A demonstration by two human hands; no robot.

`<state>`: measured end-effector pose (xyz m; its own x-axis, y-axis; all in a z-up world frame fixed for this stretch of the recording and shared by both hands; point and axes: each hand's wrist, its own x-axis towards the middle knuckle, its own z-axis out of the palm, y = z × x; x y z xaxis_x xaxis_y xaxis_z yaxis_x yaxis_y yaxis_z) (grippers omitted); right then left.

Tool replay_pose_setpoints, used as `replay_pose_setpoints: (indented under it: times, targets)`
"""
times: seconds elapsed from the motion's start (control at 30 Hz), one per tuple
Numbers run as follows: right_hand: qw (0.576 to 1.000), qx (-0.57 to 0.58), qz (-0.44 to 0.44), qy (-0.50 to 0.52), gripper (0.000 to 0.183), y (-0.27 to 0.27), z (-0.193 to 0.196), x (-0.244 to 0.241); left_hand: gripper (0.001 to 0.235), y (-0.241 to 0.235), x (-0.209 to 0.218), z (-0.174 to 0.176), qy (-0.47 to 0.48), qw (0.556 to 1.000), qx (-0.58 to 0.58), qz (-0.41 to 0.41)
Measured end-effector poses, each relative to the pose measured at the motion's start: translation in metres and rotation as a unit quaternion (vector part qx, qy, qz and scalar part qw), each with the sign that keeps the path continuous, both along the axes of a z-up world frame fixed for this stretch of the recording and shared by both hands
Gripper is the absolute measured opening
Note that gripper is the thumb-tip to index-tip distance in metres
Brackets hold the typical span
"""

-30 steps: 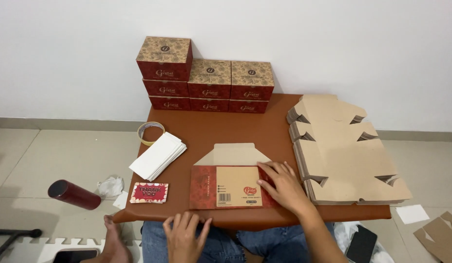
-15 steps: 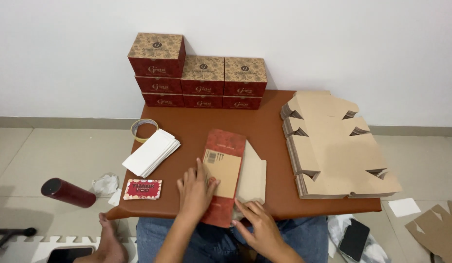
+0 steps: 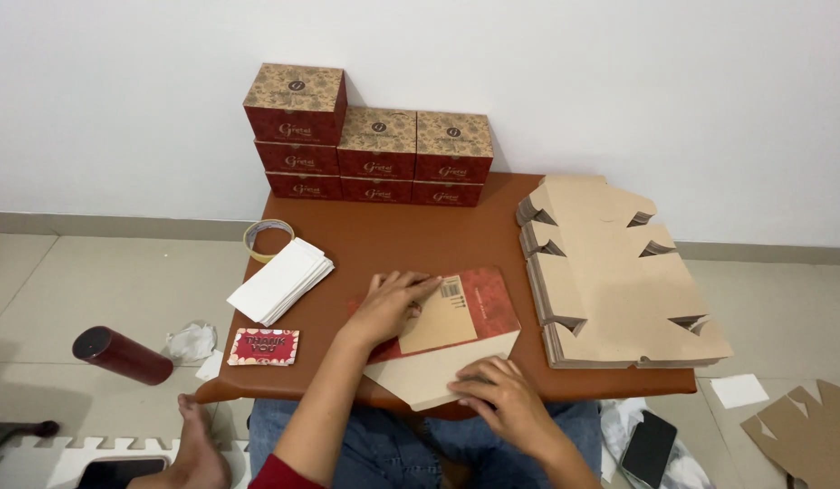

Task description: Assembling a cardboard gift box from a flat template by folding and tucking flaps.

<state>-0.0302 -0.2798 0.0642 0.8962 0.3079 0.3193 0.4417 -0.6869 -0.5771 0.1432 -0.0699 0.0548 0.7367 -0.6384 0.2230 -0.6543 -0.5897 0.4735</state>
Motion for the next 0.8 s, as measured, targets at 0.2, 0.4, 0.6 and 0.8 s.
replay_pose_setpoints:
  times: [0.2,0.4,0.6,0.8]
  targets:
    - [0.998,0.056,-0.036,-0.022,0.022,0.004,-0.008,0.014,0.046,-0.002,-0.04,-0.051,-0.138,0.983,0.004,0.118]
    - [0.994,0.089,-0.07,0.009,0.005,-0.009,-0.025,0.007,0.051,0.023,-0.066,-0.032,-0.072,0.99,-0.011,0.123]
    - [0.994,0.028,-0.106,0.005,0.009,-0.016,-0.039,0.006,0.051,0.025,-0.066,-0.029,-0.044,0.991,-0.007,0.123]
    - [0.996,-0.01,-0.001,-0.09,0.023,0.017,-0.027,0.01,0.085,0.027,-0.064,-0.037,-0.041,0.994,-0.014,0.102]
